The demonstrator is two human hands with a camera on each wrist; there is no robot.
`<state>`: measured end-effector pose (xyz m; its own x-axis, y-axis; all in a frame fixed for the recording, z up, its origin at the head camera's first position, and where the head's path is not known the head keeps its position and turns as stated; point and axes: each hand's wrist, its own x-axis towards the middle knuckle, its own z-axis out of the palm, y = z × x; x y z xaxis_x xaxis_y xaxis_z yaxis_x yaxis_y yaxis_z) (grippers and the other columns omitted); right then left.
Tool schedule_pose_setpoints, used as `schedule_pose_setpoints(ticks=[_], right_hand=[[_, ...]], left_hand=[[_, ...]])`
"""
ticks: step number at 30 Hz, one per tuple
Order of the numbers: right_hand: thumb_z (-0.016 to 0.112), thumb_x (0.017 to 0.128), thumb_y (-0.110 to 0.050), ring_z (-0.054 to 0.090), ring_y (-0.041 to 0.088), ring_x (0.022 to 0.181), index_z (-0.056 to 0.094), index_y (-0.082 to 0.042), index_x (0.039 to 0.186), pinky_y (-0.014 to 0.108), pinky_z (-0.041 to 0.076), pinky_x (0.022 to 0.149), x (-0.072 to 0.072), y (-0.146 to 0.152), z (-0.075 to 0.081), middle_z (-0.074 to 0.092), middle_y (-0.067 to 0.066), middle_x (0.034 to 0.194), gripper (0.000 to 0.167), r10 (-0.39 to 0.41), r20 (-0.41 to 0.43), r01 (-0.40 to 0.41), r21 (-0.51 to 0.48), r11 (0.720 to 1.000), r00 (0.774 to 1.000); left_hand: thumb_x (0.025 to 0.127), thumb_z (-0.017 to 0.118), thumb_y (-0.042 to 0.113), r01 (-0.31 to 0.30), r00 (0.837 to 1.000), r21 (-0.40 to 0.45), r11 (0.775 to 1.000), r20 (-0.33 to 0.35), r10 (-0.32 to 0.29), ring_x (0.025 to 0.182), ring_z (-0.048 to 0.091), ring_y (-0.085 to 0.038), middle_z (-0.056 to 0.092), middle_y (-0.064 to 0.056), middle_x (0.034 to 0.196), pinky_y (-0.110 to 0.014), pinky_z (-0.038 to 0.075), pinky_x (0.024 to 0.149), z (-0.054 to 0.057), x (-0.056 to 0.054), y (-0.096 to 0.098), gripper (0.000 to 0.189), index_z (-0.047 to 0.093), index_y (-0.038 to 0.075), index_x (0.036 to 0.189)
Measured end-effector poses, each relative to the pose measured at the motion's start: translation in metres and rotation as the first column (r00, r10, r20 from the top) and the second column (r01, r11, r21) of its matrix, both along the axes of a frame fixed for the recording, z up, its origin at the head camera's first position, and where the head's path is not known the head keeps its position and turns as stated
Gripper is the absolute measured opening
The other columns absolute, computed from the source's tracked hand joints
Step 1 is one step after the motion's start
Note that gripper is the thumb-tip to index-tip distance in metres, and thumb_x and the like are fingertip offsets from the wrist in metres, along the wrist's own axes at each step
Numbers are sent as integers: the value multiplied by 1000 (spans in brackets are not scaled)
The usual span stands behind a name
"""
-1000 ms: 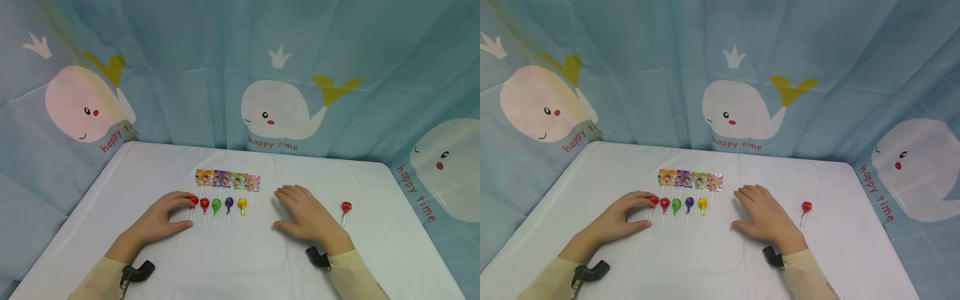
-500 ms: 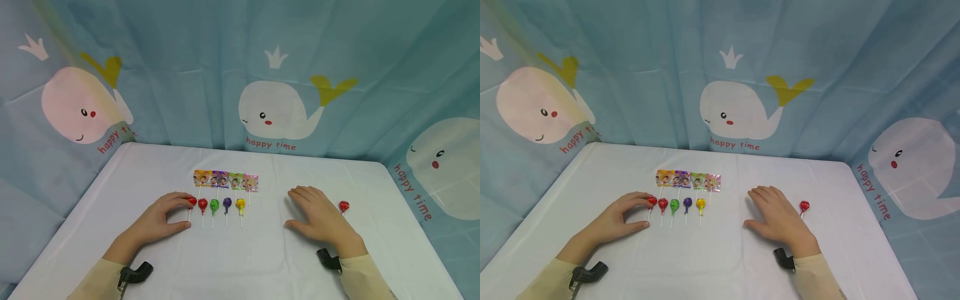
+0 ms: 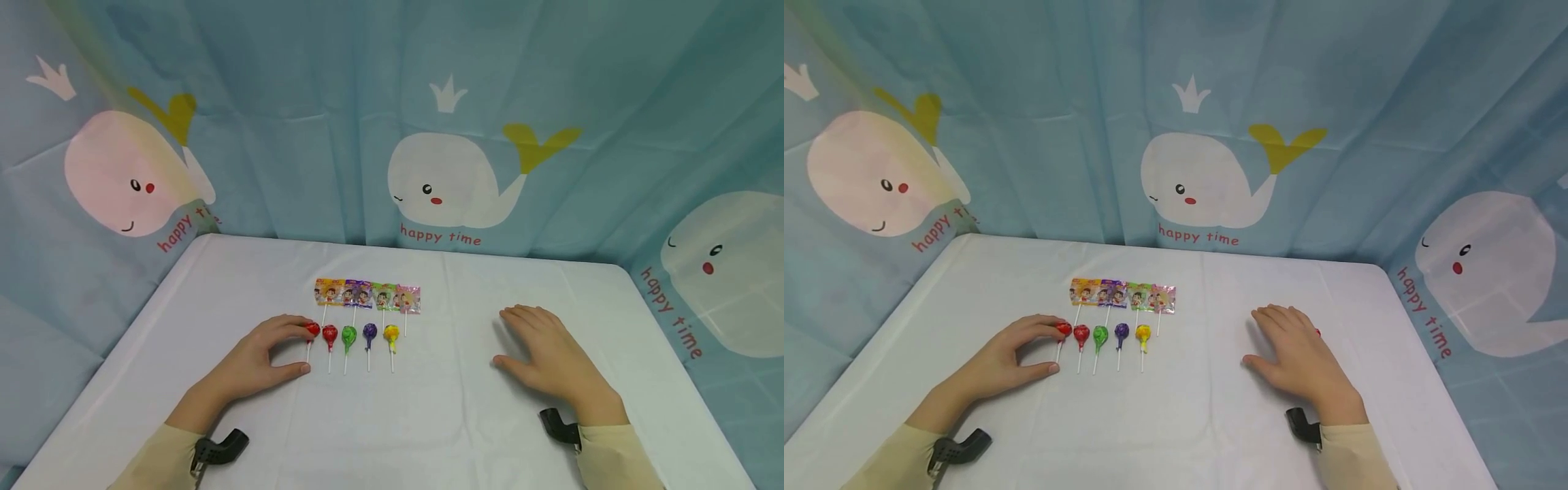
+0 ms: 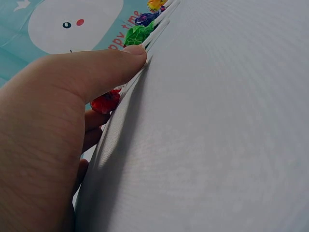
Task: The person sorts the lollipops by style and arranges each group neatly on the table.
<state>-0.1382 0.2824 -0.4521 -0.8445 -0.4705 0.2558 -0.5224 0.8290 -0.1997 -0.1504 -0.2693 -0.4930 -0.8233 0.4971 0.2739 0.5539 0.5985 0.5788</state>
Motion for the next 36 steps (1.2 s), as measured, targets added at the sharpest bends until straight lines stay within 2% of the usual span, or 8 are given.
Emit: schedule_pose_setpoints(ticks=[5, 16, 21, 26, 31, 36], right_hand=[[89, 89, -44, 54, 44, 141, 63, 2, 147, 64, 34, 120, 4, 16, -2, 64, 19, 149, 78, -34, -16, 34, -7, 999, 999], [89, 90, -46, 49, 50, 141, 57, 1, 152, 71, 36, 114, 11, 53, -1, 59, 27, 151, 84, -138, 46, 140, -34, 990, 989], [92, 87, -45, 49, 50, 141, 56, 2, 153, 71, 38, 113, 11, 64, -2, 58, 26, 152, 89, -147, 71, 151, -58, 987, 987], [93, 86, -47, 47, 51, 143, 53, 3, 155, 72, 39, 113, 16, 72, 0, 55, 27, 153, 95, -198, 146, 211, -77, 974, 969], [94, 84, -50, 46, 53, 143, 52, 4, 156, 74, 39, 111, 19, 76, 2, 54, 30, 153, 99, -231, 220, 254, -84, 963, 948], [94, 84, -51, 48, 54, 141, 55, 7, 152, 74, 39, 112, 20, 76, 2, 57, 31, 150, 97, -242, 244, 265, -69, 962, 939]], left_hand=[[86, 97, 33, 0, 1000, -1, 1000, -10, 0, 142, 56, -26, 63, 5, 150, -29, 36, 121, -1, 0, 0, 52, 74, 29, 132], [86, 96, 37, -12, 1000, -13, 1000, 14, 12, 145, 54, -25, 62, 7, 152, -42, 40, 121, 1, 0, 0, 52, 74, 31, 133], [86, 96, 36, -9, 1000, -9, 1000, 11, 9, 144, 54, -25, 62, 8, 152, -38, 39, 121, 0, 0, -1, 51, 74, 31, 132], [86, 96, 36, -6, 1000, -10, 1000, 1, 6, 144, 54, -24, 62, 9, 151, -31, 36, 121, -2, -1, -1, 51, 74, 33, 132], [86, 96, 38, -14, 1000, -17, 1000, 10, 14, 145, 53, -24, 61, 10, 152, -38, 39, 121, -2, -1, -2, 51, 74, 34, 132], [86, 96, 38, -23, 999, -15, 1000, 27, 23, 146, 52, -25, 61, 9, 153, -46, 40, 120, -2, 0, -1, 51, 74, 34, 132]])
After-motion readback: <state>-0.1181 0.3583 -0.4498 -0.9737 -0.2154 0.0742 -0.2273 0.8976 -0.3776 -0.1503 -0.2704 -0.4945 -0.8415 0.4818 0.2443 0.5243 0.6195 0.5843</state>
